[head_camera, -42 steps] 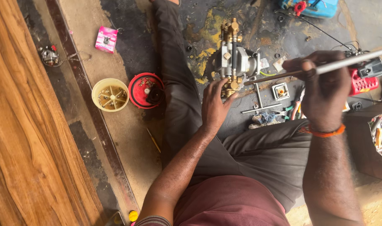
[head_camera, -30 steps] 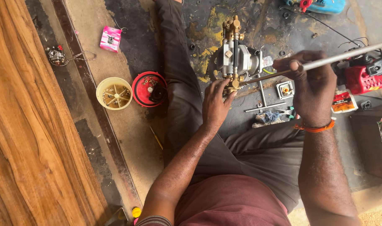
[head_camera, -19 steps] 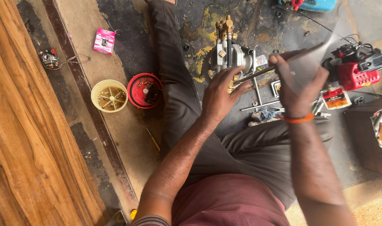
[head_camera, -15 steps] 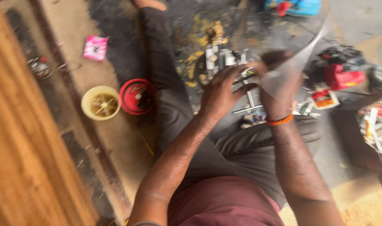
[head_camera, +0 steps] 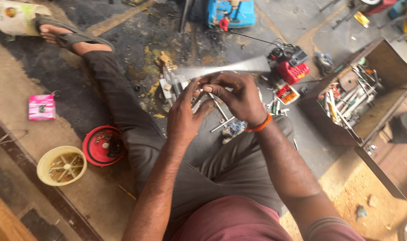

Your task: The person sits on the floor and uses a T-handle wrench to tighten bolts on a carburetor assembly. They then wipe the assembly with a rag and clean a small metal component with a cloth.

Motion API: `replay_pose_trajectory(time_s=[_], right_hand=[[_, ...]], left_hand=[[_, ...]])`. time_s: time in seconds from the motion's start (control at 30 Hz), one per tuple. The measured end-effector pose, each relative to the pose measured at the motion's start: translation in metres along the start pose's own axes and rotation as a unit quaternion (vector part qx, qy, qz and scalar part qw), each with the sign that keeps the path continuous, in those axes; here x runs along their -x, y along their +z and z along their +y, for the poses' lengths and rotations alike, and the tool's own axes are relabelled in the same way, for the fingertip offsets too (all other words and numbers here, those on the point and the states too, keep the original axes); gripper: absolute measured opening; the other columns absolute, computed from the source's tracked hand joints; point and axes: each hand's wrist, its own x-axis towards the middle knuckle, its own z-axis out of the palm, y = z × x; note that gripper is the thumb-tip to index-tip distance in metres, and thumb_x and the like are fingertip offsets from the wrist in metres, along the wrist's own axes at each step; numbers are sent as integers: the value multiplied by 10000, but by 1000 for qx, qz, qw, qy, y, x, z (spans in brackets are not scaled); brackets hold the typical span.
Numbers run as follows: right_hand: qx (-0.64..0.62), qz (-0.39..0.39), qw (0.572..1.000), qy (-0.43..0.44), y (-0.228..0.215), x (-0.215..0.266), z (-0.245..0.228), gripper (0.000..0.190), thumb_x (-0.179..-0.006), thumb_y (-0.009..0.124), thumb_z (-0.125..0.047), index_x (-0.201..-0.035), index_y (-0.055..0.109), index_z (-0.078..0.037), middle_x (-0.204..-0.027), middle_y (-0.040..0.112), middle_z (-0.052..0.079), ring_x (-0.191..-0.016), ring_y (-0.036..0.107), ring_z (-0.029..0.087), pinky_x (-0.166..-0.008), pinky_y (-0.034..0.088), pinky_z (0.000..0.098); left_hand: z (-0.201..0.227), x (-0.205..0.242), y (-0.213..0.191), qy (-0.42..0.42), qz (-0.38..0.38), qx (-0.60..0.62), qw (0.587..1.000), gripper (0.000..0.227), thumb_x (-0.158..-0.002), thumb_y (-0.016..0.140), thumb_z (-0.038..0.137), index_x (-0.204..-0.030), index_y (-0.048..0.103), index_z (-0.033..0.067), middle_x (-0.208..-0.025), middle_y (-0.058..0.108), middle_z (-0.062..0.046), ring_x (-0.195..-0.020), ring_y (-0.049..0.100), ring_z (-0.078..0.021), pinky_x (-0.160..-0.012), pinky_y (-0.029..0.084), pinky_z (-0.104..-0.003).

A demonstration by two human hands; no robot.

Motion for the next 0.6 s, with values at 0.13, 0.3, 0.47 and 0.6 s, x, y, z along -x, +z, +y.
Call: replay_pose_trajectory(time_s=[0.13,0.3,0.47,0.6], right_hand=[[-19,136,990,-18,33,4,3,148,-968,807,-84,-968,713,31,-936,747,96,-854,713,156,-774,574,312],[-61,29,994,-85,14,0,-13,263,-1041,704,-51,-1254,574,33,-1204,676,117,-1150,661,161,-1048,533,294],[-172,-38,981,77,-8,2,-13,279,-990,608,-65,-1264,616,-12,-1151,721,74,-1087,687,115,-1008,547,276],[-89,89,992,-18,11,10,5,120,-1026,733,-52,-1061,644,21,-1092,726,126,-1015,690,137,-943,558,291]], left_hand=[[9,-1,8,-118,18,-37,992,382,-830,842,199,-1168,678,131,-1011,762,-130,-947,760,-325,-770,587,-429],[10,2,9,-1,0,29,1000,265,-1036,667,155,-1297,630,186,-1195,772,-91,-1017,777,-270,-802,633,-378],[5,0,7,-40,-69,15,997,567,-1047,672,284,-1529,463,71,-1091,720,-142,-917,760,-273,-755,621,-384],[7,-2,16,-9,86,13,996,453,-920,737,441,-1188,595,105,-1027,709,-68,-922,759,-196,-761,632,-332]])
